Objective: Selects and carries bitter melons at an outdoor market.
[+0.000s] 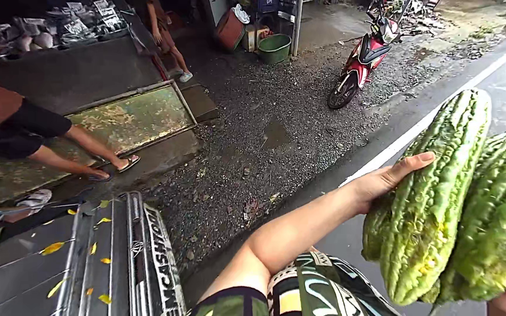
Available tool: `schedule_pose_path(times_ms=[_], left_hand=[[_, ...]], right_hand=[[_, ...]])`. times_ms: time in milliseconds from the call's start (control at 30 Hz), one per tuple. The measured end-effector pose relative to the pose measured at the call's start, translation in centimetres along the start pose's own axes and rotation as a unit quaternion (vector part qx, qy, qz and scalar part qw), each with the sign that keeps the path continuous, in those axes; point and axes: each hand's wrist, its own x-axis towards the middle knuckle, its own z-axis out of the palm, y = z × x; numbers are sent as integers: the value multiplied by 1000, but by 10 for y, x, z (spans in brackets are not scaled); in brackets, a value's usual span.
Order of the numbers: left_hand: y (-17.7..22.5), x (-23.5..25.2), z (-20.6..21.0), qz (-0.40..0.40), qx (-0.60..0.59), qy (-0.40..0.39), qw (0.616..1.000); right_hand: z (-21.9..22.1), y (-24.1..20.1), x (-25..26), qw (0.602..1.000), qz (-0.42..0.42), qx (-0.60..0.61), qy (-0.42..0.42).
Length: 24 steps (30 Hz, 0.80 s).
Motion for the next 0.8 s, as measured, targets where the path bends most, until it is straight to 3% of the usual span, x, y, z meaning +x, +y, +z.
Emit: schedule_pose_path(times_ms=[167,333,467,700,800], left_hand=[[84,130,-137,49,0,37,998],[188,213,-252,83,-17,122,989],[249,279,-362,107,-35,177,978],[356,432,-581,96,42,153,983],[400,526,-703,105,20,79,991]], right_hand=[[40,88,206,997,51,-3,-65],[109,162,387,988,114,25,-105],[161,242,512,982,138,41,-124],[215,421,738,990,69,8,-122],[258,476,838,993,37,22,-114]])
